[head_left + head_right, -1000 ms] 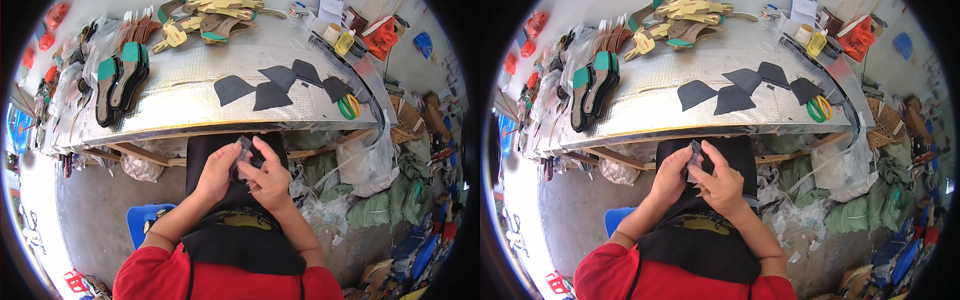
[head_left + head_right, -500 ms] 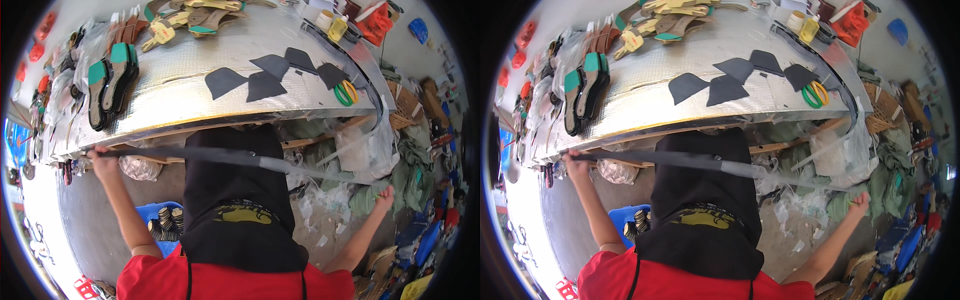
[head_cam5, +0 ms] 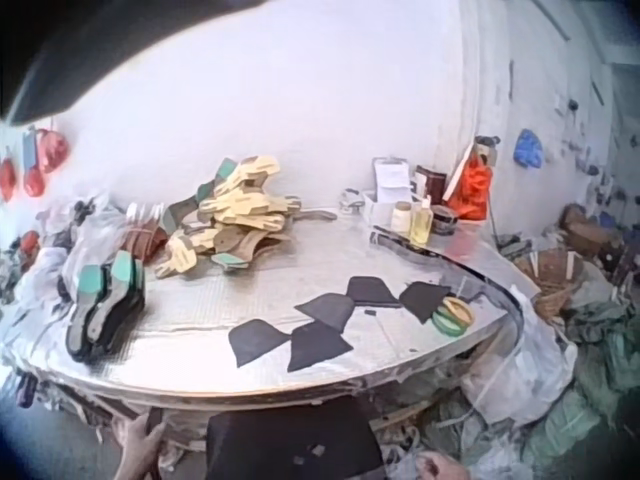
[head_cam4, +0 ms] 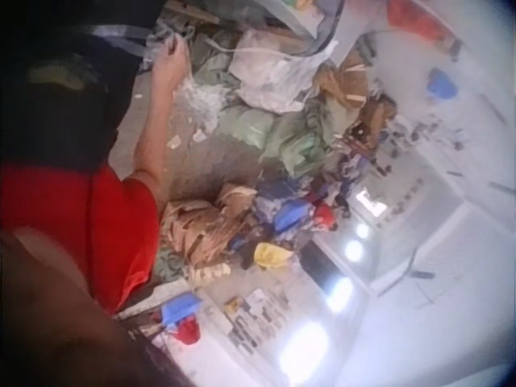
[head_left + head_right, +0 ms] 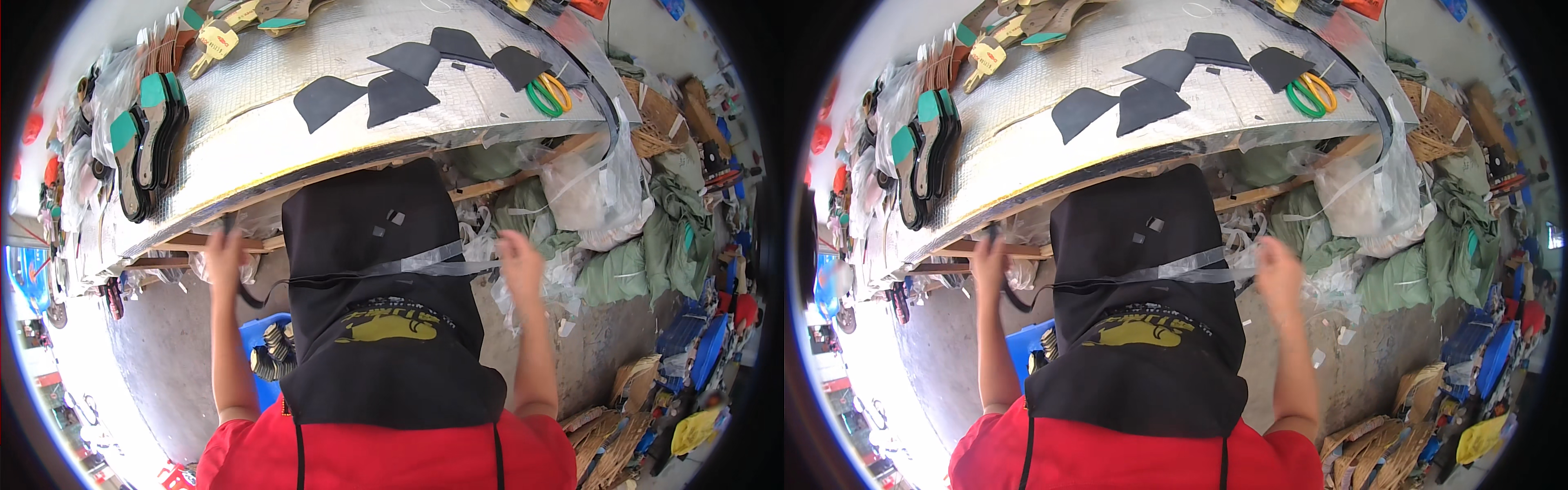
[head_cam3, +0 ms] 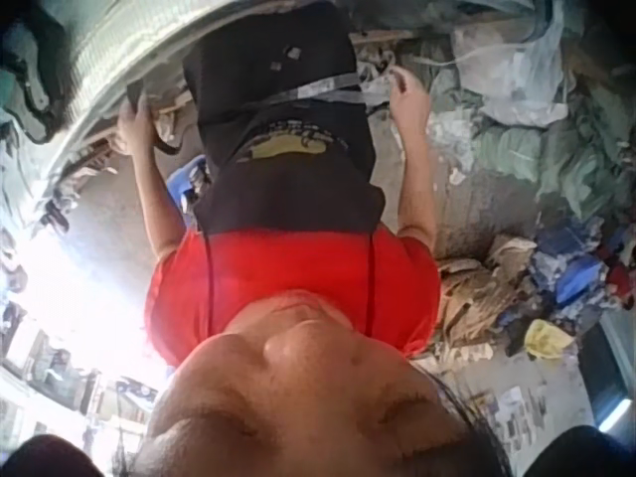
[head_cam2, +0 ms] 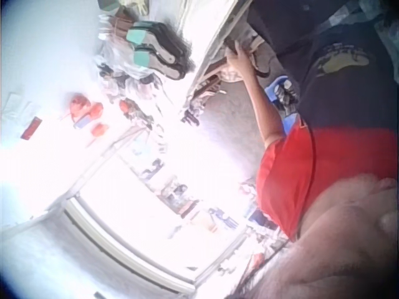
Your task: Attaching and trimming black straps on shoe insoles using a utility knife and scissors.
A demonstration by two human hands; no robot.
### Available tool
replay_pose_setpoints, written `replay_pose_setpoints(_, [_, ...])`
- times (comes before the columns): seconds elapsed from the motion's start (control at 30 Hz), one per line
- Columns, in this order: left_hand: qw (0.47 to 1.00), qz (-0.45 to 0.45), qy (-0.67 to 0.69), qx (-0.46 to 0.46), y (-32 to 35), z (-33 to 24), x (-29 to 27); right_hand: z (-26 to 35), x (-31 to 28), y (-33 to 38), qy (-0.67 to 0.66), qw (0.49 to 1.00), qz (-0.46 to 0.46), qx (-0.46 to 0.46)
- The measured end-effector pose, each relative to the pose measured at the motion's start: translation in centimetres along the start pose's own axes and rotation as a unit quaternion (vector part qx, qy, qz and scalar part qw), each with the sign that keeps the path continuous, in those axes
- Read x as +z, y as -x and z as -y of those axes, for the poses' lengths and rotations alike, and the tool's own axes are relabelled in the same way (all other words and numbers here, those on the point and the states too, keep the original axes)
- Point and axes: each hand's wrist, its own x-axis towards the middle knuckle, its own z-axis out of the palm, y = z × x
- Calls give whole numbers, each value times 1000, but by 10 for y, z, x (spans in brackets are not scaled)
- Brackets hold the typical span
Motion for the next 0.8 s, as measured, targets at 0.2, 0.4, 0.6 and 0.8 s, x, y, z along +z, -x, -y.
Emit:
replay_pose_setpoints(0.2, [909,337,-50,241,64,-68,131,84,87,36,140,958,204,-144])
replay_pose_setpoints(0.4, [830,540,-94,106,82,-75,172,63,95,40,130,962,190,-147])
replay_pose_setpoints(0.6, [821,569,27,41,74,-100,137,34,49,3,64,981,78,-168])
replay_pose_setpoints(0.8, [844,500,179,-71,35,-75,28,-127,-148,-68,163,964,-210,28])
